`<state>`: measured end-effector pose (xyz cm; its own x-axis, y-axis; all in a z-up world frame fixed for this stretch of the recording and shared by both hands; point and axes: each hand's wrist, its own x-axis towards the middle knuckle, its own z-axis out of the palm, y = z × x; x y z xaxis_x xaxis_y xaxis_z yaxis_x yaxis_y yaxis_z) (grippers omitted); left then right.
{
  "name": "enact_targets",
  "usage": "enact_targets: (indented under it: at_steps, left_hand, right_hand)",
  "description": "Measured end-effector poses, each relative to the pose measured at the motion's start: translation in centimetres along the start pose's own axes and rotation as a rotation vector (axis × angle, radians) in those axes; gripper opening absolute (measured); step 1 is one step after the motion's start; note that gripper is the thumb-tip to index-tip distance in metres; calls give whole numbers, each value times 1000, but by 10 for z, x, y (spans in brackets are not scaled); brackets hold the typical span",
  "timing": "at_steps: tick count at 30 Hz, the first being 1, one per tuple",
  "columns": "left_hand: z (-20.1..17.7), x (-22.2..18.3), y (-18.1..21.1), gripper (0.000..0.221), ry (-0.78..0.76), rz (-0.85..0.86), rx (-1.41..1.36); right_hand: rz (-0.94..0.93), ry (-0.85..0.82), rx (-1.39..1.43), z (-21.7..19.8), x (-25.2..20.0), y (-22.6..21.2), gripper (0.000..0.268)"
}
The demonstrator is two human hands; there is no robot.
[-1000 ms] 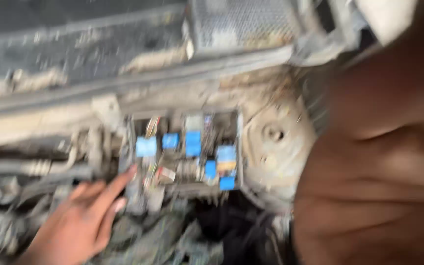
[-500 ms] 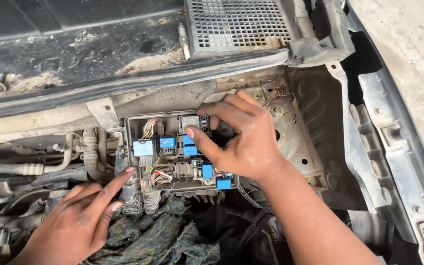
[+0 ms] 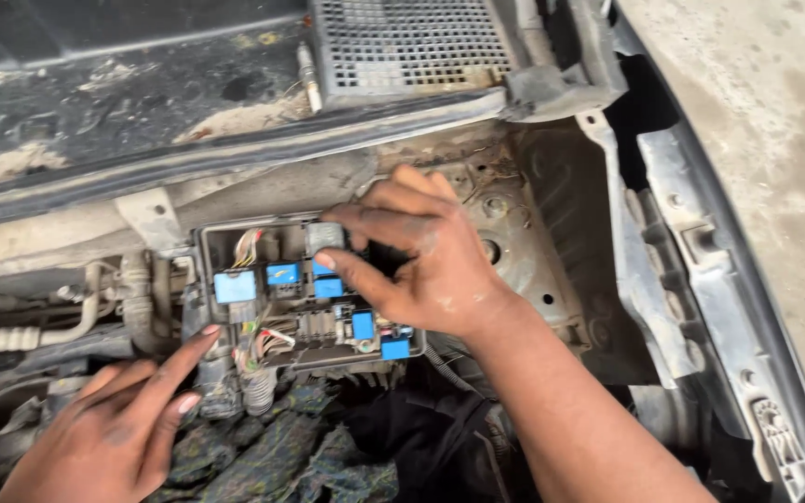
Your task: Repairing or replacing components in the fuse box and engine compartment of a vehicle.
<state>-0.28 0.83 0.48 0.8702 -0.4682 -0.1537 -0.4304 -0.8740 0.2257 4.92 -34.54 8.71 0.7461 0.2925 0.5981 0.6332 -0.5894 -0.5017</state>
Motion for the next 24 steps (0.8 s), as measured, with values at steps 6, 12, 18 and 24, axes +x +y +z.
enact_targets:
  at_steps: [6,12,18,24]
  left_hand:
    - [15,2,-13,70,-67,-65,-17]
    - [13,3,-12,73,-64,-84,-26]
    - [10,2,-11,71,-95,-55,7]
    - [0,0,1,71,-32,-11,-1]
  right_hand:
    - [42,-34,12,7,-1,9,28]
    - [109,-38,-41,6,4,-1,27]
    - [106,-8,-29,10,0,3,25]
    - [144,18,123,20,-4,9,27]
